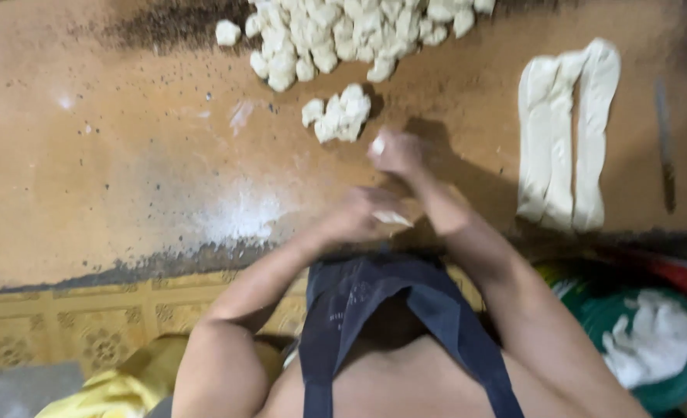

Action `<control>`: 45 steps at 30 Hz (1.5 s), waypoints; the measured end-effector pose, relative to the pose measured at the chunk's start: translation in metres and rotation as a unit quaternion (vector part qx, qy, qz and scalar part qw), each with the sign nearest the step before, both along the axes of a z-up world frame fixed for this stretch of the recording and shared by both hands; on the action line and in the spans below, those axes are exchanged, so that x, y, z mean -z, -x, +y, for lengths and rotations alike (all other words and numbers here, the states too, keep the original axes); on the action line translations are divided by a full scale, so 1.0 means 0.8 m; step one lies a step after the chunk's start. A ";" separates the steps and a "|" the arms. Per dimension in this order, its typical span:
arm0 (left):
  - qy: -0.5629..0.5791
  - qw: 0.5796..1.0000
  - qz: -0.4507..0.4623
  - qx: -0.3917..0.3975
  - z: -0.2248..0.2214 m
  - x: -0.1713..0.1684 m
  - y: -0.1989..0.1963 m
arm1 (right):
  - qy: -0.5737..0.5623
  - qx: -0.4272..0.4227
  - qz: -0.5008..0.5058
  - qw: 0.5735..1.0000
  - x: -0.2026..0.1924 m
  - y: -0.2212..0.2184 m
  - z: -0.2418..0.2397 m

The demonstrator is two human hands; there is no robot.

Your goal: A person in a bakery uses a knife to cut a large slab of dough into strips and then quickly pinches off small, uniform pieces of dough, adding them to a large pile on the workbench.

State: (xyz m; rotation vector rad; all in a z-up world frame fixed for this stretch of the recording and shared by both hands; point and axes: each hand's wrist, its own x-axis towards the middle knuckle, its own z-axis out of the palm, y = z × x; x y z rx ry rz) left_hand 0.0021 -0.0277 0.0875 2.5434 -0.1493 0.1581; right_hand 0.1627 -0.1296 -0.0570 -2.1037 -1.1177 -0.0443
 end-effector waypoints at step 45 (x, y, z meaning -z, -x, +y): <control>0.390 0.910 -0.139 -0.026 0.292 -0.007 -0.174 | -0.120 0.043 0.134 0.983 -0.179 -0.171 0.166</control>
